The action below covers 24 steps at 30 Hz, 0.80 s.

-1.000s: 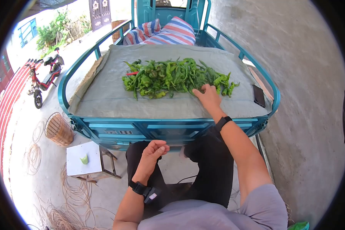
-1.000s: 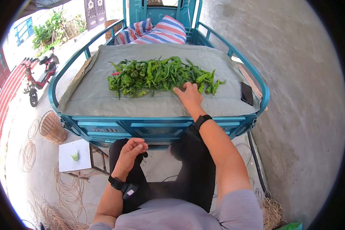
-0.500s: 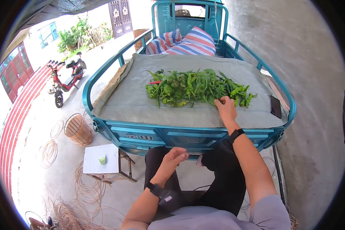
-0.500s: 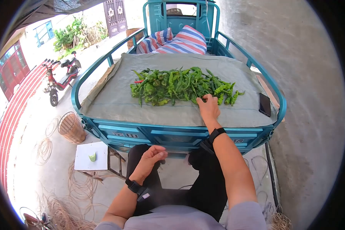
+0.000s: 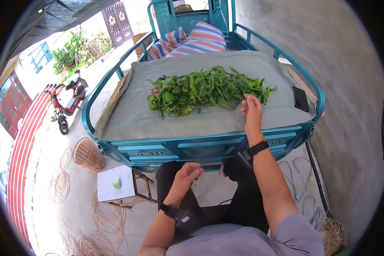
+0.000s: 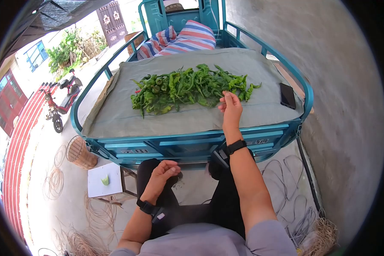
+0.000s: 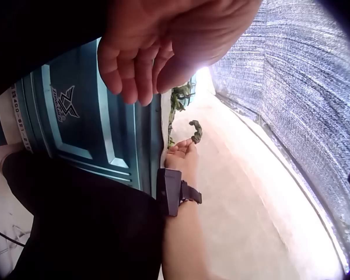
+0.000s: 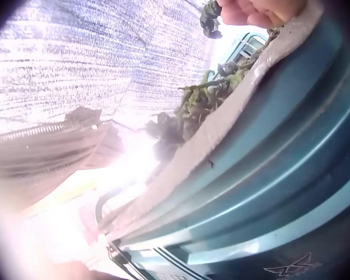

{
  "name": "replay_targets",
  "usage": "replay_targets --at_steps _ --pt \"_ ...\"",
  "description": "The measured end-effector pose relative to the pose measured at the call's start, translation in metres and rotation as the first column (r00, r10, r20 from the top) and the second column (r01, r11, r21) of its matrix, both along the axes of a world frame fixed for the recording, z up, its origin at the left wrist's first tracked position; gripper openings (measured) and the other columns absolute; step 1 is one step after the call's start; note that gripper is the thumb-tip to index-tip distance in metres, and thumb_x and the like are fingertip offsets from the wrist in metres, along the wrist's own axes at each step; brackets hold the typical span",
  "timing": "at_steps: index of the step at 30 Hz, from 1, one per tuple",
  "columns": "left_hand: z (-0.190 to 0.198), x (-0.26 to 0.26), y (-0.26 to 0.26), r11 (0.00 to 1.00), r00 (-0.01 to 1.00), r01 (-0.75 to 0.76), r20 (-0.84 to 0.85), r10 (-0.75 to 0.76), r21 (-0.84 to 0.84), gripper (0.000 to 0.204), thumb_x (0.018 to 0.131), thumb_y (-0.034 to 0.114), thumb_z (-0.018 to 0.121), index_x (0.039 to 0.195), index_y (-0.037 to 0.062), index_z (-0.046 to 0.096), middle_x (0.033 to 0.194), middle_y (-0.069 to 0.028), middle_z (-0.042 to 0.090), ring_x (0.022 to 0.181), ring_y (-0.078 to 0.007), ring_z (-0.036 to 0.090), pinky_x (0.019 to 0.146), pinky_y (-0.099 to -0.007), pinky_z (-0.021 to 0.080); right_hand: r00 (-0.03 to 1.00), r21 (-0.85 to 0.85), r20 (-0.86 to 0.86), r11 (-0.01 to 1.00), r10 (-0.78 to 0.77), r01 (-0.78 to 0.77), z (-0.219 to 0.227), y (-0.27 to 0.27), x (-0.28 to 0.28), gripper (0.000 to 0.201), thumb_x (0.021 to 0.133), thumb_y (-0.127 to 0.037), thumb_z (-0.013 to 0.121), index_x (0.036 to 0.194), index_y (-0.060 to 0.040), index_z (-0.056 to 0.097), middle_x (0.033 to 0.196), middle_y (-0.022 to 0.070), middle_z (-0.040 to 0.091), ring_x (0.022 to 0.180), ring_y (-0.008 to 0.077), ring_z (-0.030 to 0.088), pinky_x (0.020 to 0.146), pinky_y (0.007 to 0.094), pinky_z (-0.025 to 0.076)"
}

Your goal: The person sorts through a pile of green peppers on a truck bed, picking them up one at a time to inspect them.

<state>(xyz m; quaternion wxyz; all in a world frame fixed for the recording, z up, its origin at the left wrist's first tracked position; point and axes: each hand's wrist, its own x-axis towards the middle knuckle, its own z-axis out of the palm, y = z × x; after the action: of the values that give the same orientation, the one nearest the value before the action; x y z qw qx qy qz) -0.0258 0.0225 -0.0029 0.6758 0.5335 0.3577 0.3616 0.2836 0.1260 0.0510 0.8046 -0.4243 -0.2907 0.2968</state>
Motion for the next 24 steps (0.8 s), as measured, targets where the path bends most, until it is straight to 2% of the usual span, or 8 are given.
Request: replay_targets --at_steps 4,10,13,16,19,22,24 --pt "-0.003 0.002 0.001 1.000 0.998 0.017 -0.053 -0.017 0.000 0.019 0.098 0.010 0.056 0.116 0.0023 0.057 0.103 -0.0074 0.066 0.099 -0.0151 0.062 0.091 -0.0285 0.048 0.995 0.037 -0.089 0.999 -0.033 0.036 0.004 -0.002 0.002 0.028 0.099 -0.026 0.056 0.115 -0.0045 0.063 0.080 -0.0012 0.059 0.055 0.0063 0.050 0.048 0.0220 0.039" --pt "-0.001 0.004 0.000 1.000 0.991 0.024 -0.133 -0.024 -0.006 0.021 0.097 0.011 0.058 0.116 0.0011 0.057 0.103 -0.0071 0.066 0.099 -0.0139 0.061 0.091 -0.0279 0.047 0.993 -0.020 -0.070 0.996 -0.090 0.089 0.017 0.007 0.005 0.033 0.101 -0.026 0.053 0.124 -0.0032 0.059 0.081 -0.0002 0.060 0.053 0.0063 0.048 0.046 0.0222 0.038" --pt "-0.006 0.004 0.002 0.999 0.985 0.029 -0.170 -0.031 -0.012 0.024 0.095 0.014 0.061 0.115 0.0004 0.058 0.104 -0.0067 0.067 0.101 -0.0131 0.061 0.090 -0.0268 0.046 0.997 -0.022 -0.039 0.997 -0.074 0.073 0.022 0.019 0.015 0.033 0.100 -0.023 0.053 0.126 -0.0029 0.058 0.087 0.0026 0.062 0.055 0.0069 0.052 0.046 0.0223 0.041" --pt "-0.009 0.005 0.003 0.999 0.977 0.053 -0.205 -0.052 -0.003 0.024 0.095 0.014 0.061 0.114 0.0011 0.058 0.104 -0.0062 0.067 0.100 -0.0124 0.061 0.089 -0.0264 0.047 0.995 -0.170 -0.005 0.981 -0.097 0.095 0.033 0.027 0.010 0.036 0.097 -0.021 0.056 0.126 -0.0001 0.057 0.095 0.0054 0.064 0.058 0.0083 0.057 0.049 0.0226 0.045" --pt "-0.012 0.005 0.005 0.996 0.969 0.088 -0.232 -0.080 0.022 0.022 0.095 0.014 0.062 0.113 0.0019 0.059 0.103 -0.0047 0.067 0.099 -0.0118 0.061 0.088 -0.0262 0.047 0.996 -0.173 0.070 0.983 -0.049 0.061 0.018 0.027 0.014 0.035 0.094 -0.020 0.058 0.123 0.0003 0.058 0.100 0.0073 0.064 0.063 0.0099 0.061 0.050 0.0228 0.047" --pt "-0.018 0.006 0.005 0.991 0.967 0.127 -0.227 -0.112 0.052 0.021 0.096 0.014 0.061 0.113 0.0026 0.059 0.102 -0.0036 0.066 0.098 -0.0114 0.061 0.088 -0.0256 0.047 0.953 -0.210 0.296 0.969 -0.063 0.129 0.015 0.019 0.011 0.031 0.091 -0.019 0.061 0.118 -0.0039 0.061 0.100 0.0086 0.065 0.069 0.0155 0.063 0.056 0.0303 0.050" --pt "-0.020 0.005 0.005 0.985 0.962 0.159 -0.238 -0.137 0.073 0.019 0.097 0.012 0.060 0.113 0.0026 0.059 0.102 -0.0031 0.065 0.098 -0.0113 0.060 0.088 -0.0247 0.047 0.739 -0.120 0.653 0.942 -0.163 0.314 0.003 0.021 0.013 0.030 0.088 -0.021 0.064 0.116 -0.0092 0.063 0.098 0.0085 0.065 0.075 0.0199 0.064 0.062 0.0354 0.051"
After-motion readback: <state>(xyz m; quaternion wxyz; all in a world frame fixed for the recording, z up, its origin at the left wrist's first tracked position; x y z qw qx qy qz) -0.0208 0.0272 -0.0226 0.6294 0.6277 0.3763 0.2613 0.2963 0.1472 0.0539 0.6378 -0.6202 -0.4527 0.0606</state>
